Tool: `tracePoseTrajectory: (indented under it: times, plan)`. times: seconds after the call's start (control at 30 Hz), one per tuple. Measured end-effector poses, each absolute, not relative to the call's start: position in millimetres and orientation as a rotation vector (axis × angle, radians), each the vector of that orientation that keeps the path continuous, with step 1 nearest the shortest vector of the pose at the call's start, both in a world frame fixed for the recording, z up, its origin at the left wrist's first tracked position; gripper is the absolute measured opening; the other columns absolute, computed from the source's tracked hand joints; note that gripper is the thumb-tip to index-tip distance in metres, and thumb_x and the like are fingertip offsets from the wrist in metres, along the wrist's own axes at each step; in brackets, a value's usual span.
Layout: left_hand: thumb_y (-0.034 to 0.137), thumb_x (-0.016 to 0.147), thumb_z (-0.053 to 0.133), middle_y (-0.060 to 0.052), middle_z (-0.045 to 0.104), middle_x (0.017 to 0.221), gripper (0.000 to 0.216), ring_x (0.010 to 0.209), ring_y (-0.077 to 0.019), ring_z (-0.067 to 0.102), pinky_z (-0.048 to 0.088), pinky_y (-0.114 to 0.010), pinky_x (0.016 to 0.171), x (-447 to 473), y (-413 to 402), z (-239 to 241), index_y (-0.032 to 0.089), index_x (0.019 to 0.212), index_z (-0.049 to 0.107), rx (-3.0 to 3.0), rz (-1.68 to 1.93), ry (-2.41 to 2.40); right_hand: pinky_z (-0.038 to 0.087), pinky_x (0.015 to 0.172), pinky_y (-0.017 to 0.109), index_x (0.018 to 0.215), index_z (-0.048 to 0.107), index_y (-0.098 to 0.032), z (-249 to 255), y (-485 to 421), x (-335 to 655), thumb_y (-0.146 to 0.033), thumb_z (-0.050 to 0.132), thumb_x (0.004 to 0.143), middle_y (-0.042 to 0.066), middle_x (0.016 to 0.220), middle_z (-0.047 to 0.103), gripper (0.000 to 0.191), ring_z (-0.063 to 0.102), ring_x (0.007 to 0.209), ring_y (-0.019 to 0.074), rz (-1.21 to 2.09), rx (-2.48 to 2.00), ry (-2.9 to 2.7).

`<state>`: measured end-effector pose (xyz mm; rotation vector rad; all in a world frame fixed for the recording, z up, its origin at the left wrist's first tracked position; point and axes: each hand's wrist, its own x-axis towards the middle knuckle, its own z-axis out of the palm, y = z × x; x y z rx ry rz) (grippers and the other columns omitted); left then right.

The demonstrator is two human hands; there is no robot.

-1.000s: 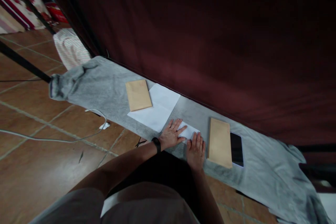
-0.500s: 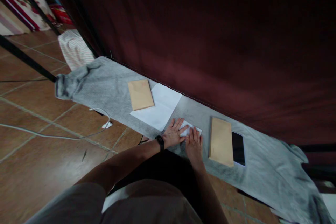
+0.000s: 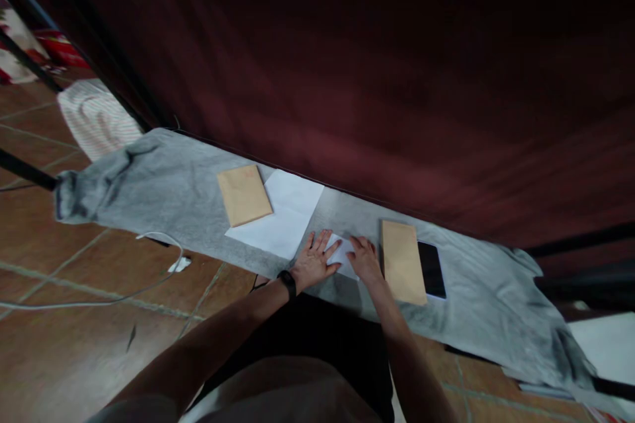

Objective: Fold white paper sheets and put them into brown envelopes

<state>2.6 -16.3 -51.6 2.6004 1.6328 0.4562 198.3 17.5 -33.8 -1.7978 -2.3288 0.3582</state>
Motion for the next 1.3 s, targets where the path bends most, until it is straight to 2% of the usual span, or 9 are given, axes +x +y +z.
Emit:
tracePoseTrajectory:
  times: [0.2,0.33,0.57,0.7,0.8,0.9,1.03,1.13,1.3]
  plan:
    - [0.059,0.094,0.053,-0.013,0.036,0.162,0.071,0.151,-0.0319,0.03,0.022,-0.052,0.123,0.0,-15.5,-50.3,0.022,0.154,0.042,2.648,0.552,1.652,0.047,0.093,0.032,0.103,0.073,-0.023,-19.7,40.4,196.3,-0.011,0.063,0.081,0.006,0.107,0.071,0.026,0.064,0.102,0.0207,0.411,-1.859,-2.219]
    - [0.051,0.095,0.056,-0.016,0.031,0.164,0.071,0.152,-0.033,0.026,0.024,-0.053,0.122,-2.0,-16.5,-42.4,0.017,0.155,0.038,2.706,0.659,1.678,0.05,0.082,0.025,0.084,0.071,-0.022,-2.6,43.9,198.8,-0.007,0.061,0.083,0.002,0.089,0.069,0.017,0.065,0.088,0.0166,0.434,-1.772,-2.182]
    - [0.03,0.098,0.053,-0.011,0.03,0.165,0.058,0.154,-0.0327,0.022,0.017,-0.057,0.124,7.7,-28.1,-13.1,0.026,0.154,0.041,2.783,0.827,1.68,0.049,0.099,0.035,0.11,0.065,-0.022,31.7,5.0,204.2,-0.009,0.046,0.096,0.006,0.113,0.066,0.026,0.062,0.108,0.0206,0.2,-1.439,-2.155]
    - [0.021,0.095,0.05,-0.012,0.037,0.162,0.063,0.153,-0.0291,0.027,0.019,-0.054,0.125,12.8,-35.6,-15.7,0.02,0.156,0.036,2.904,0.572,1.475,0.05,0.099,0.038,0.109,0.066,-0.023,8.4,-30.1,203.4,-0.007,0.048,0.096,0.007,0.113,0.068,0.027,0.062,0.108,0.0225,0.089,-1.464,-2.214]
    - [0.011,0.091,0.046,-0.014,0.049,0.154,0.058,0.147,-0.0268,0.038,0.026,-0.052,0.123,9.4,-40.7,-33.1,0.017,0.149,0.045,2.896,0.403,1.443,0.051,0.098,0.037,0.108,0.068,-0.023,-19.2,-51.6,203.0,-0.005,0.052,0.093,0.006,0.109,0.07,0.028,0.063,0.106,0.022,0.14,-1.495,-2.237]
    - [0.004,0.089,0.039,-0.013,0.053,0.15,0.056,0.141,-0.0223,0.048,0.035,-0.044,0.12,2.2,-43.0,-47.3,0.014,0.143,0.052,2.854,0.318,1.428,0.051,0.102,0.036,0.112,0.068,-0.023,-37.7,-66.3,202.5,-0.006,0.053,0.093,0.006,0.115,0.071,0.03,0.064,0.11,0.0202,0.239,-1.484,-2.203]
    - [0.006,0.089,0.039,-0.013,0.053,0.15,0.055,0.14,-0.0226,0.049,0.036,-0.043,0.119,-2.6,-43.4,-45.1,0.014,0.141,0.055,2.801,0.33,1.362,0.048,0.108,0.038,0.127,0.065,-0.022,-45.5,-72.2,198.8,-0.017,0.045,0.1,0.008,0.131,0.067,0.034,0.059,0.124,0.0197,0.304,-1.505,-2.107]
    - [0.016,0.091,0.044,-0.014,0.055,0.149,0.051,0.141,-0.025,0.048,0.033,-0.045,0.121,5.7,-44.3,-36.2,0.013,0.14,0.057,2.706,0.417,1.42,0.042,0.114,0.045,0.142,0.055,-0.021,-47.9,-69.5,192.2,-0.022,0.038,0.103,0.01,0.15,0.054,0.043,0.049,0.139,0.0224,0.218,-1.603,-2.087]
    - [0.027,0.099,0.04,-0.014,0.045,0.156,0.052,0.148,-0.0241,0.038,0.03,-0.045,0.123,33.5,-38.9,-37.5,0.011,0.148,0.047,2.642,0.558,1.44,0.028,0.122,0.047,0.154,0.04,-0.012,-56.6,-68.8,183.4,-0.014,0.036,0.099,0.014,0.16,0.039,0.055,0.034,0.149,0.0244,0.063,-1.751,-2.186]
